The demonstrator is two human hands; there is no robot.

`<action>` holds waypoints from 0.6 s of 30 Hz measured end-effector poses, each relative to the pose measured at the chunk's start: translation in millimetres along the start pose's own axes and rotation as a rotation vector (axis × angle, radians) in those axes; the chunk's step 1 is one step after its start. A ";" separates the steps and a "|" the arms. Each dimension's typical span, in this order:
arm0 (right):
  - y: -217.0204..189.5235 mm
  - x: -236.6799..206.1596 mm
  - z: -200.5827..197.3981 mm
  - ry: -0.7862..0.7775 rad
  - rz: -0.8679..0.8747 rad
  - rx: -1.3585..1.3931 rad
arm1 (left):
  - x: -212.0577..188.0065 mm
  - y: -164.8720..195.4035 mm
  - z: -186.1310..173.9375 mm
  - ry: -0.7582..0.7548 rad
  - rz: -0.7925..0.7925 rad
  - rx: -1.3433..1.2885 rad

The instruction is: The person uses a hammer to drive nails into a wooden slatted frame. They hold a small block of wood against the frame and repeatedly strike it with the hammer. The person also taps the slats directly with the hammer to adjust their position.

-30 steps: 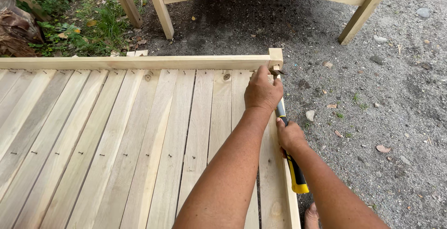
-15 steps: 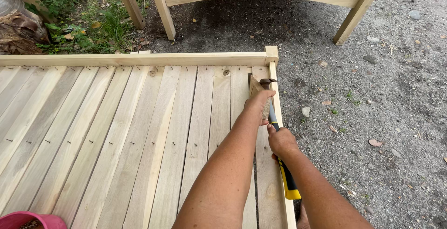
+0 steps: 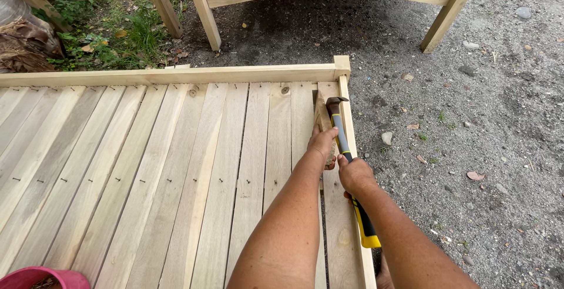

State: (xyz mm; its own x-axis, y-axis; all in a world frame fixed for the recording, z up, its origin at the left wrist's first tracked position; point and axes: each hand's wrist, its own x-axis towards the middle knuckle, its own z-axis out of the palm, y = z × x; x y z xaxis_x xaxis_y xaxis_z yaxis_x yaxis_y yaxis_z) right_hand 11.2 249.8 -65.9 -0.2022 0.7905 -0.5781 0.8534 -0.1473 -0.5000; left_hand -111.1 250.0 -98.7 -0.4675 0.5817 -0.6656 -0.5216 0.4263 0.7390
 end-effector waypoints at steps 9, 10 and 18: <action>1.6 6.9 -6.1 -0.029 -0.005 -0.001 | 12.1 3.2 7.3 0.037 -0.054 0.070; 1.8 6.5 -5.7 -0.025 -0.024 -0.010 | 14.0 11.0 4.7 -0.011 -0.094 0.051; -7.9 1.6 -14.8 -0.057 0.042 0.007 | 47.6 87.6 7.1 -0.107 -0.234 -0.160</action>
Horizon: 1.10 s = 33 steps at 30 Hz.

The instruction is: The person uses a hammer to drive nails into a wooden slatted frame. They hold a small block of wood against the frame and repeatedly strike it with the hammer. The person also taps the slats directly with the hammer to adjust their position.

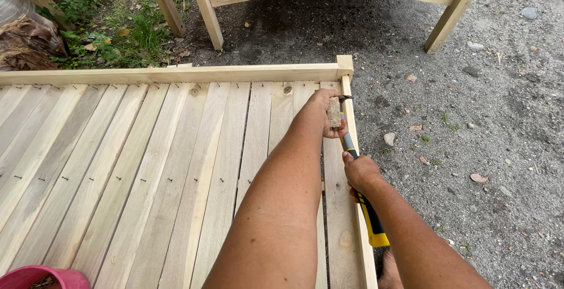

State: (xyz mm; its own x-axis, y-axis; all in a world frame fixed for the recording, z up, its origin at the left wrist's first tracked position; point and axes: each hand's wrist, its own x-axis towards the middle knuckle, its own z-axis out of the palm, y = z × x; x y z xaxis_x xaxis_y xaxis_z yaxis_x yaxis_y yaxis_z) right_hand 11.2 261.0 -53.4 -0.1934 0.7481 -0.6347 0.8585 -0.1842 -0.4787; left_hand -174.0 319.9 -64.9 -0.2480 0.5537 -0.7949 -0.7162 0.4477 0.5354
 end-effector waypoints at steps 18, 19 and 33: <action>-1.8 1.8 8.0 0.023 -0.011 -0.013 | 28.8 -67.4 -11.3 -0.065 0.136 0.097; -1.2 0.8 7.6 0.021 -0.022 0.004 | 21.2 -68.5 -11.3 -0.085 0.115 0.104; 14.8 -29.9 6.5 -0.026 0.001 -0.029 | -117.3 -51.3 -98.6 -0.073 0.040 0.101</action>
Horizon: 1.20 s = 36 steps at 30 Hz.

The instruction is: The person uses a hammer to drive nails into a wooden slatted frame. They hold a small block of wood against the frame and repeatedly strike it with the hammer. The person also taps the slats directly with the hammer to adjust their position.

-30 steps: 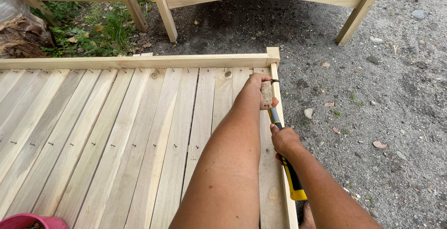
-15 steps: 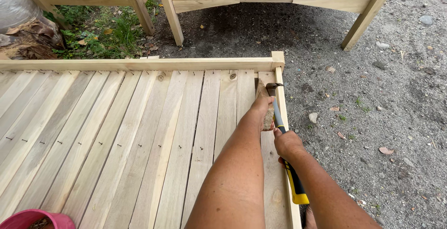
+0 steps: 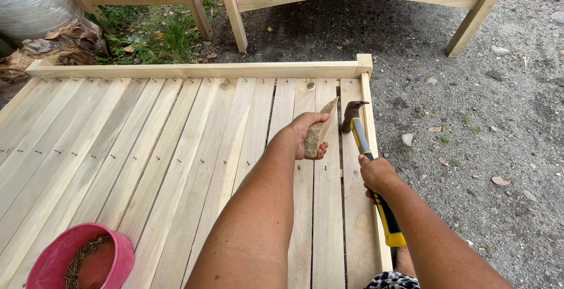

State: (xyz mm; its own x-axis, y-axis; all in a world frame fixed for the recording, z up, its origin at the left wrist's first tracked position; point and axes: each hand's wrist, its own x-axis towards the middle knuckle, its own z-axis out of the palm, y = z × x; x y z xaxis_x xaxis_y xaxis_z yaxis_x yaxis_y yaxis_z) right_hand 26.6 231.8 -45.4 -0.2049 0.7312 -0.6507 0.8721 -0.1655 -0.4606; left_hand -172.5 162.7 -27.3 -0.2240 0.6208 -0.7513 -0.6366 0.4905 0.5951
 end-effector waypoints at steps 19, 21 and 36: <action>3.1 -6.8 0.9 0.035 -0.015 -0.039 | -34.7 48.7 -25.7 0.180 0.092 -0.115; 3.2 -8.2 0.0 0.035 -0.018 -0.053 | -36.5 68.4 -21.9 0.257 0.181 0.029; 1.1 -10.3 1.6 0.029 -0.013 -0.092 | 115.6 -0.5 -24.1 0.277 0.253 0.601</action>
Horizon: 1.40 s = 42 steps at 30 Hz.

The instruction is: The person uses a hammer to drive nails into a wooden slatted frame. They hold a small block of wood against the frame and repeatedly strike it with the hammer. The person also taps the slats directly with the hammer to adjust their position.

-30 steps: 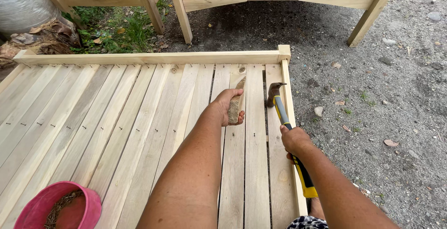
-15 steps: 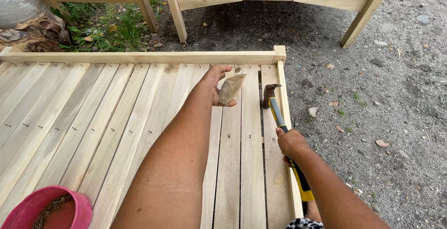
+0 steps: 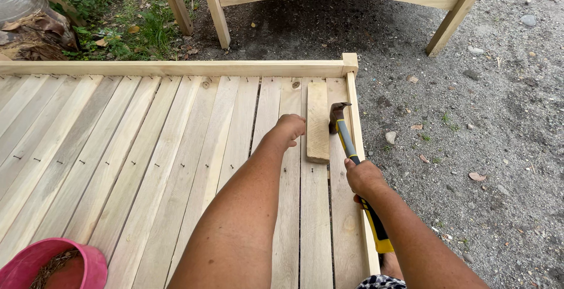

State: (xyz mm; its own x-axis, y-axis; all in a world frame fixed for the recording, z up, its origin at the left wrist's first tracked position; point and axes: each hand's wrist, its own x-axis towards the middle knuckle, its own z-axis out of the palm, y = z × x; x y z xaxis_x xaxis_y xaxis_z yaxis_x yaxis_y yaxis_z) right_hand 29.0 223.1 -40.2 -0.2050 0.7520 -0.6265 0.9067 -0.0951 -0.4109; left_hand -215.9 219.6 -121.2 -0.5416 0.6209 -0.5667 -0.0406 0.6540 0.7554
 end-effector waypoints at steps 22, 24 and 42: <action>-28.9 -13.2 5.7 0.002 -0.031 0.021 | -107.7 17.0 88.0 0.158 0.053 0.806; -25.3 -12.4 4.7 0.005 -0.029 0.034 | -102.7 15.3 92.9 0.171 0.012 0.804; -17.0 -13.7 3.9 -0.007 0.021 0.037 | -117.0 37.3 -56.2 0.495 0.087 0.629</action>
State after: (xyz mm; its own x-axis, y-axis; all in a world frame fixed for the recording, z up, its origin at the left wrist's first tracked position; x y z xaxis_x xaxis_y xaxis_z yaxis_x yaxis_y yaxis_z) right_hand 15.0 211.9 -27.2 -0.1890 0.7449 -0.6398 0.8966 -0.1349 -0.4219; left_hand -201.2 147.0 -8.2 -0.8365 0.5137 -0.1911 0.4194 0.8244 0.3801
